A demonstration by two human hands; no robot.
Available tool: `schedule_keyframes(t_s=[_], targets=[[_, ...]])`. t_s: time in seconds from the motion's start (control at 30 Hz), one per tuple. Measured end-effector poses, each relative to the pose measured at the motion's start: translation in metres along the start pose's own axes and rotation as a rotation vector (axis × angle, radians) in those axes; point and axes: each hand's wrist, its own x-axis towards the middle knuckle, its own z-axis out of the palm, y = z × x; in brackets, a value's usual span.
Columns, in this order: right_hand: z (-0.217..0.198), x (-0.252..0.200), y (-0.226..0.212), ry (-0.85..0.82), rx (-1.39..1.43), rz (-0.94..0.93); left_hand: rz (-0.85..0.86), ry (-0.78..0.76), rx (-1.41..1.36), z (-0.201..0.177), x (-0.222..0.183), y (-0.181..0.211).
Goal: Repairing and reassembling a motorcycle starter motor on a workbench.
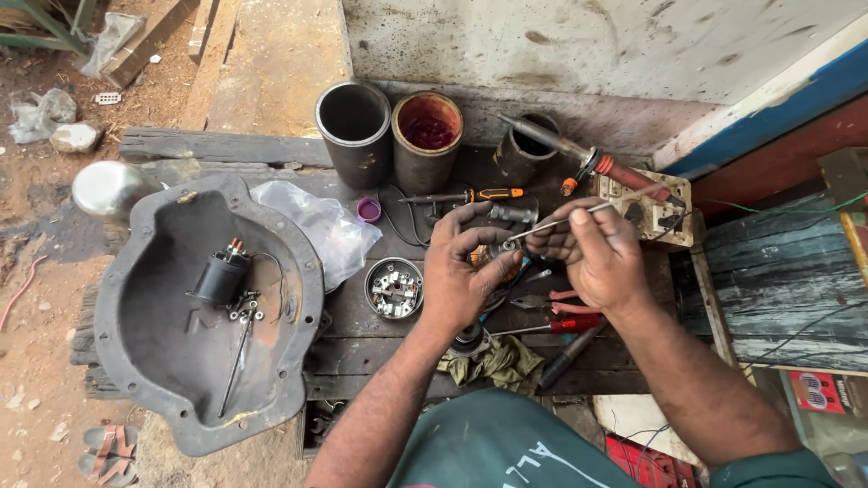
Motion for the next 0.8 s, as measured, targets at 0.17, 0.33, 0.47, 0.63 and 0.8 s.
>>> schedule_keyframes(t_s=[0.17, 0.33, 0.47, 0.63, 0.8], targets=[[0.009, -0.008, -0.016, -0.072, 0.002, -0.161, -0.006, -0.018, 0.039, -0.001, 0.000, 0.002], [0.030, -0.026, -0.029, -0.152, -0.025, -0.194, 0.095, -0.012, 0.009, -0.023, -0.005, 0.029], [0.033, -0.049, -0.023, -0.165, -0.130, -0.218, 0.111, -0.093, -0.007, -0.032, -0.026, 0.032], [0.036, -0.045, -0.037, -0.173, -0.236, -0.179, 0.017, -0.081, -0.185, -0.033, -0.034, 0.034], [0.038, -0.018, -0.056, -0.177, -0.447, -0.317, -0.194, 0.164, -0.475, -0.032, -0.037, 0.011]])
